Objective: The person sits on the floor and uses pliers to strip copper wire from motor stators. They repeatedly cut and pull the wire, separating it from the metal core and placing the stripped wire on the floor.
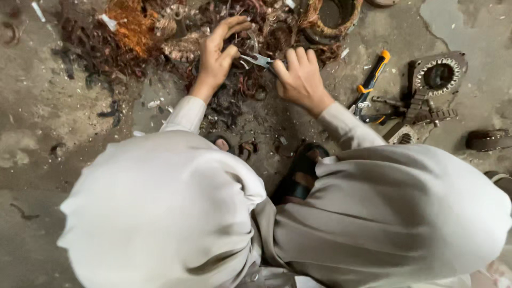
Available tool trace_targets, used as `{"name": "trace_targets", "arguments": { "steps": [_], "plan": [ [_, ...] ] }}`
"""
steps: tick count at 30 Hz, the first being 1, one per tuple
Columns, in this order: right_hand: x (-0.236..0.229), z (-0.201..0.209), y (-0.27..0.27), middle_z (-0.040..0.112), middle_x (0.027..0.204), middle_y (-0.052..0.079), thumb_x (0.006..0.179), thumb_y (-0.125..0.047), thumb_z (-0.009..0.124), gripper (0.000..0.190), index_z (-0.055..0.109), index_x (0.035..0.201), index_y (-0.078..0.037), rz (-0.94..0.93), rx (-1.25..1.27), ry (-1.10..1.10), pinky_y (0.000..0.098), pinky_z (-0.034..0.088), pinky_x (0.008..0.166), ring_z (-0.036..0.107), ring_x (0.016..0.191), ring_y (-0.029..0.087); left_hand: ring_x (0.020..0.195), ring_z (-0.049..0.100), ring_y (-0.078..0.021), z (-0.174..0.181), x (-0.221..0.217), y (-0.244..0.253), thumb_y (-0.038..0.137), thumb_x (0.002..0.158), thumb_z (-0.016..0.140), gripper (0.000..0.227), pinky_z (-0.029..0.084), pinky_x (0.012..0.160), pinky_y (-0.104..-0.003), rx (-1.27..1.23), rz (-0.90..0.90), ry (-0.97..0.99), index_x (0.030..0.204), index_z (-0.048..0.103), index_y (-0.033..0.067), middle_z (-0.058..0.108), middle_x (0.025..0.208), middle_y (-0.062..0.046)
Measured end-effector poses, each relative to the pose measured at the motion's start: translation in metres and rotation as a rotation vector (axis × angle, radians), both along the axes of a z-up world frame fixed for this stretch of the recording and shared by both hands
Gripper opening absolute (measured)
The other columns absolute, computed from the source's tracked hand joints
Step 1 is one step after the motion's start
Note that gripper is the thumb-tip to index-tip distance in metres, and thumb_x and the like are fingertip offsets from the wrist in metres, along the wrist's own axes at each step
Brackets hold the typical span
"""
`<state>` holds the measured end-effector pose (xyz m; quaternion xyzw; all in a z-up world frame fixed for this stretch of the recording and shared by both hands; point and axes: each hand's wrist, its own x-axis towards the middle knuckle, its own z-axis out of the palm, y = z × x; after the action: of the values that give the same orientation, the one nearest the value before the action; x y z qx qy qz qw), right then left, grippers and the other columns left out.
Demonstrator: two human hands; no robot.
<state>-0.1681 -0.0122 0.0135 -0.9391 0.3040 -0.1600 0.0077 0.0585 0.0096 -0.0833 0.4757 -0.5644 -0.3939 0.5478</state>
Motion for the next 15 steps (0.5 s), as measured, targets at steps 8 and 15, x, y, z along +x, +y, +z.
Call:
{"name": "trace_targets", "arguments": {
  "steps": [8, 15],
  "plan": [
    [0.001, -0.006, 0.061, 0.066, 0.102, 0.015, 0.087, -0.022, 0.073, 0.049, 0.048, 0.126, -0.007, -0.443, 2.114, -1.102, 0.0385, 0.049, 0.074, 0.06, 0.087, 0.026, 0.123, 0.07, -0.0302, 0.003, -0.003, 0.018, 0.01, 0.087, 0.038, 0.053, 0.061, 0.103, -0.043, -0.023, -0.1, 0.13, 0.135, 0.059, -0.0033, 0.068, 0.133, -0.019],
    [0.016, -0.065, 0.079, 0.064, 0.092, 0.012, 0.083, -0.022, 0.073, 0.052, 0.051, 0.128, -0.008, -0.404, 2.02, -1.098, 0.0399, 0.051, 0.072, 0.062, 0.081, 0.027, 0.126, 0.069, -0.0327, -0.019, -0.002, 0.026, -0.003, 0.086, 0.034, 0.054, 0.053, 0.117, -0.046, -0.088, -0.124, 0.097, 0.132, 0.061, -0.0064, 0.069, 0.13, -0.023]
  ]
}}
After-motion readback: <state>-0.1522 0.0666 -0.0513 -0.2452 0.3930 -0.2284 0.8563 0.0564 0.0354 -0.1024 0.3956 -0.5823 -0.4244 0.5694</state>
